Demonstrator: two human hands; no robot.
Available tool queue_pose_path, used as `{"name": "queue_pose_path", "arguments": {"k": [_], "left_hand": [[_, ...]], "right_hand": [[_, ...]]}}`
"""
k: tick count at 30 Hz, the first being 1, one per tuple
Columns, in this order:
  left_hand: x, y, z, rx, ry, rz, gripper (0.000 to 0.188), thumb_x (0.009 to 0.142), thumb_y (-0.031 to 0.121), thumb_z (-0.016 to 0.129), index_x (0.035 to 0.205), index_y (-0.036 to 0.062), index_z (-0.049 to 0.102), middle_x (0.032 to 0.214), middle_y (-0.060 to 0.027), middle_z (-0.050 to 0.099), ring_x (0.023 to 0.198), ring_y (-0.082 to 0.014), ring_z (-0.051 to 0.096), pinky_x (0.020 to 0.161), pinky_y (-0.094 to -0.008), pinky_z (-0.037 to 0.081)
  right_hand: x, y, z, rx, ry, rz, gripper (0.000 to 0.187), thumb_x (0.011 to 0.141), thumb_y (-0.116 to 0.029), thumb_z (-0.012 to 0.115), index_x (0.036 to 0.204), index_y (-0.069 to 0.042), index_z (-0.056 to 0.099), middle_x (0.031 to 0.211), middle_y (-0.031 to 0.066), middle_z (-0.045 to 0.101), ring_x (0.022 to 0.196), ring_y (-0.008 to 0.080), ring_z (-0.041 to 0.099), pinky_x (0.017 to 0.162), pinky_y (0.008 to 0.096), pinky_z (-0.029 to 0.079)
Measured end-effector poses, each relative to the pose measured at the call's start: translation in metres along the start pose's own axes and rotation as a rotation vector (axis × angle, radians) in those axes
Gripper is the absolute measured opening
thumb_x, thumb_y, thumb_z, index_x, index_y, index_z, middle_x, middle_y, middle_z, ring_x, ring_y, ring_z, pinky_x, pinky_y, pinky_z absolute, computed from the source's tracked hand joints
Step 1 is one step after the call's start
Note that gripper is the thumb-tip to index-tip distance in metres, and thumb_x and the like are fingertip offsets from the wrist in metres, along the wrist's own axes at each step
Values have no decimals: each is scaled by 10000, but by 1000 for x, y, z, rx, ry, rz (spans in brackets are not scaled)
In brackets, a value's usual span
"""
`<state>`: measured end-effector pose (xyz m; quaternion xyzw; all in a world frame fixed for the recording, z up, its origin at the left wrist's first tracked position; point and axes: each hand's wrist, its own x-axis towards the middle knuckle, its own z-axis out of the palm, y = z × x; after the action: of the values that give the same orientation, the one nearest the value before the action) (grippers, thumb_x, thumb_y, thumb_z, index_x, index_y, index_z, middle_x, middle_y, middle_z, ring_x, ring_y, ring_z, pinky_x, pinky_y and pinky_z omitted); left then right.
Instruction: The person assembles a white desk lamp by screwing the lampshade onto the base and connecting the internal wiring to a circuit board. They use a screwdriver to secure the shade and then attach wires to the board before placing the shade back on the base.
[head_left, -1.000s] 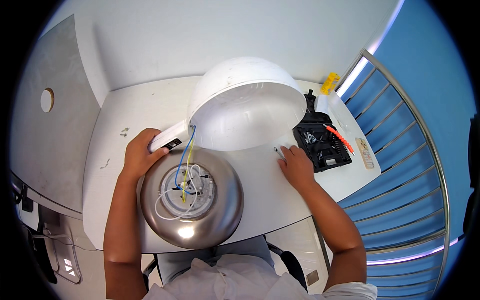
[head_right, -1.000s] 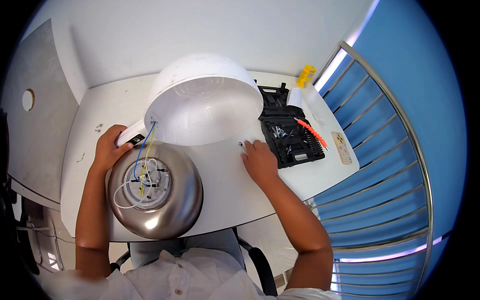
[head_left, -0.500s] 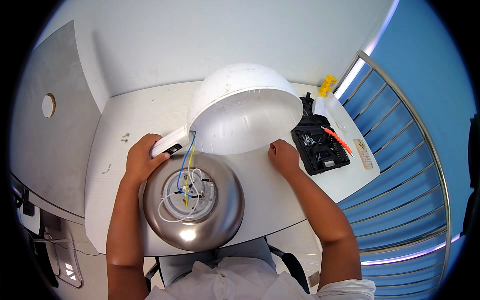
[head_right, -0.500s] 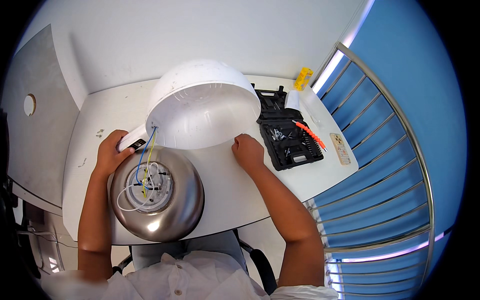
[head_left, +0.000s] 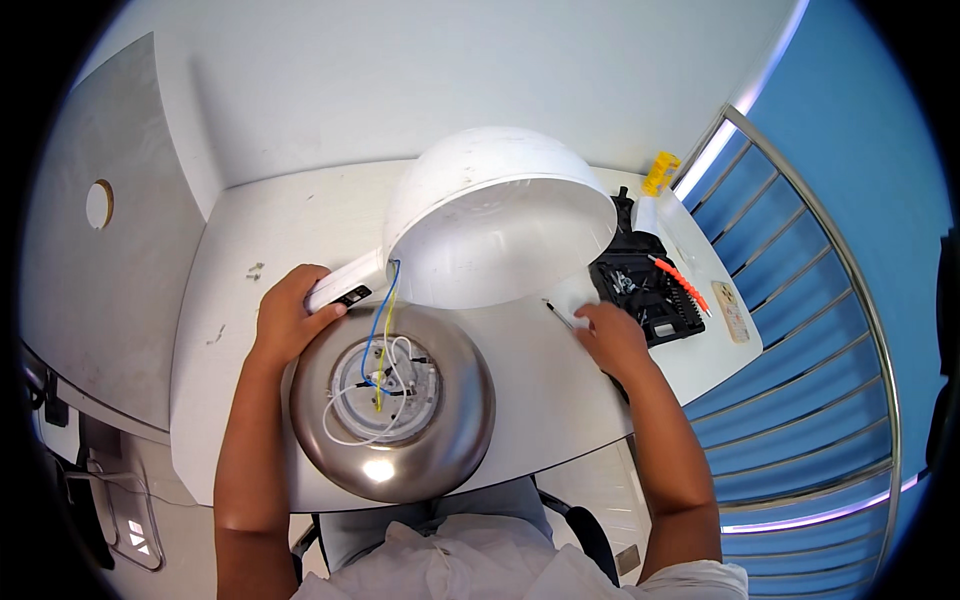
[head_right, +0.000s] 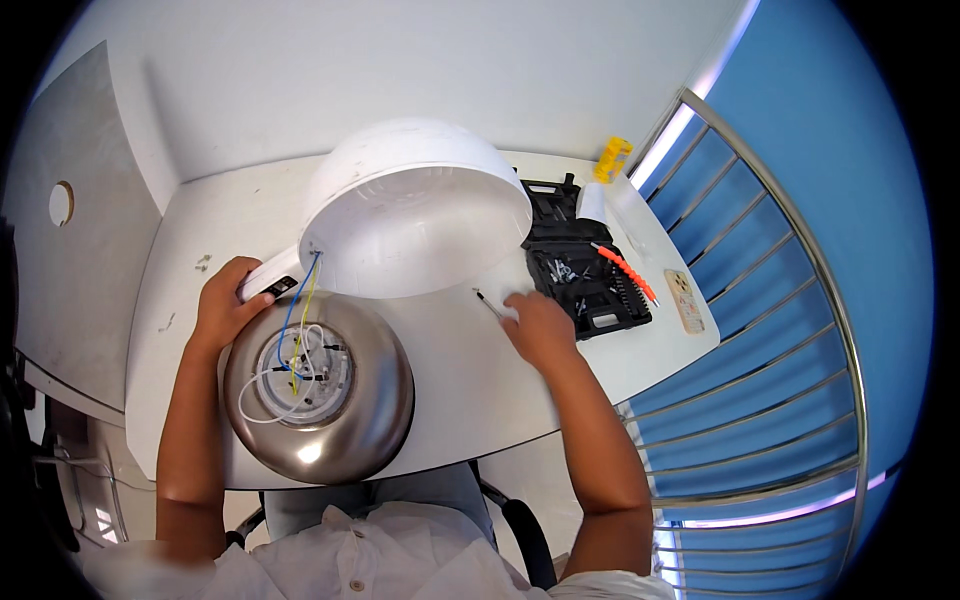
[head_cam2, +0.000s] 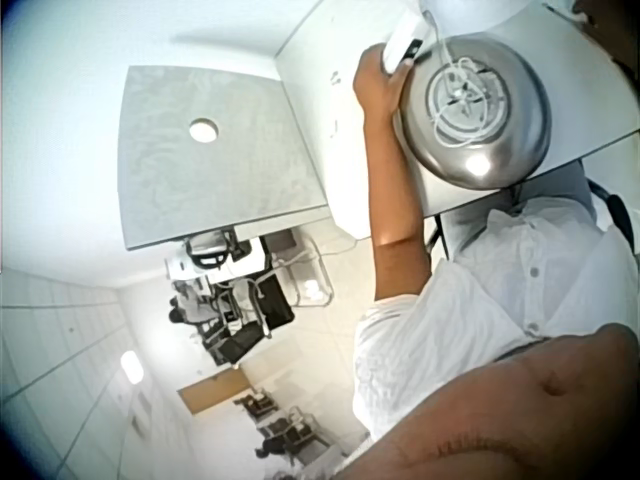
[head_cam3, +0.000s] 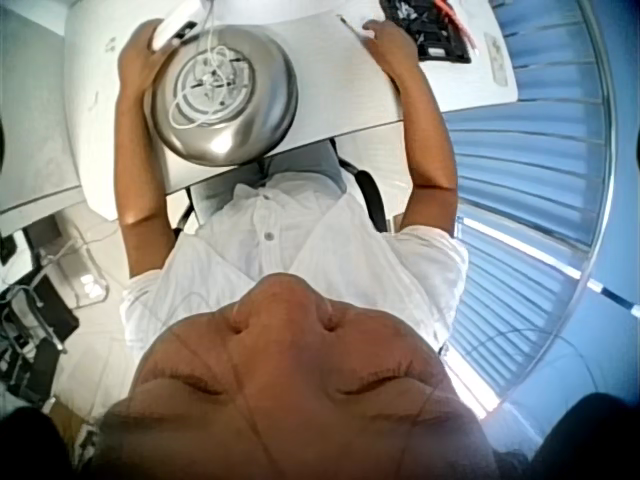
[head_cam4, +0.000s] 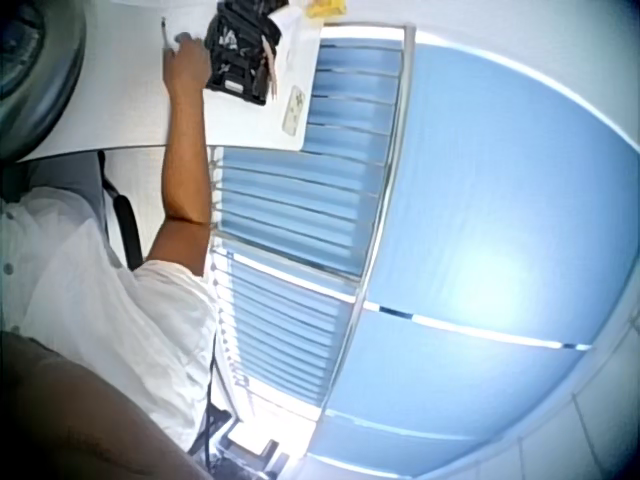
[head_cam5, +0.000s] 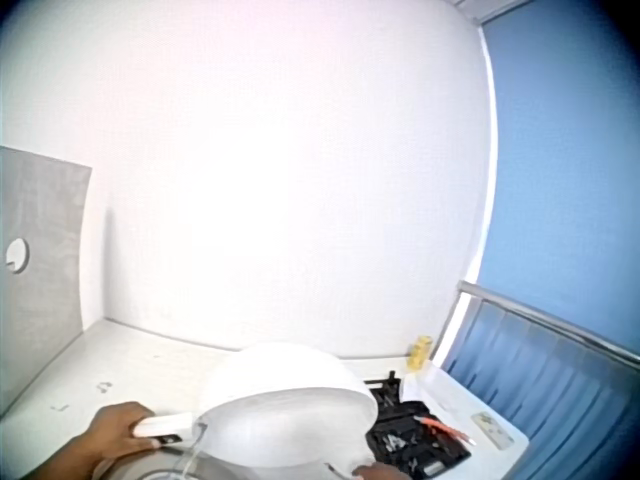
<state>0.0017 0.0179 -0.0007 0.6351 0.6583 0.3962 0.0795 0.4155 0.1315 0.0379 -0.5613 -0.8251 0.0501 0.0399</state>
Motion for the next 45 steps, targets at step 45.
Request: {"name": "queue_pose_path", "arguments": {"k": [45], "left_hand": [[1, 3, 0, 7, -11, -2, 413, 692, 280, 742, 1014, 60, 607, 929, -109, 623, 844, -307, 607, 746, -369, 474]], "right_hand": [[49, 22, 30, 67, 86, -191, 255, 899, -119, 516, 1076, -157, 696, 1069, 42, 597, 994, 279, 571, 844, 390, 494]]}}
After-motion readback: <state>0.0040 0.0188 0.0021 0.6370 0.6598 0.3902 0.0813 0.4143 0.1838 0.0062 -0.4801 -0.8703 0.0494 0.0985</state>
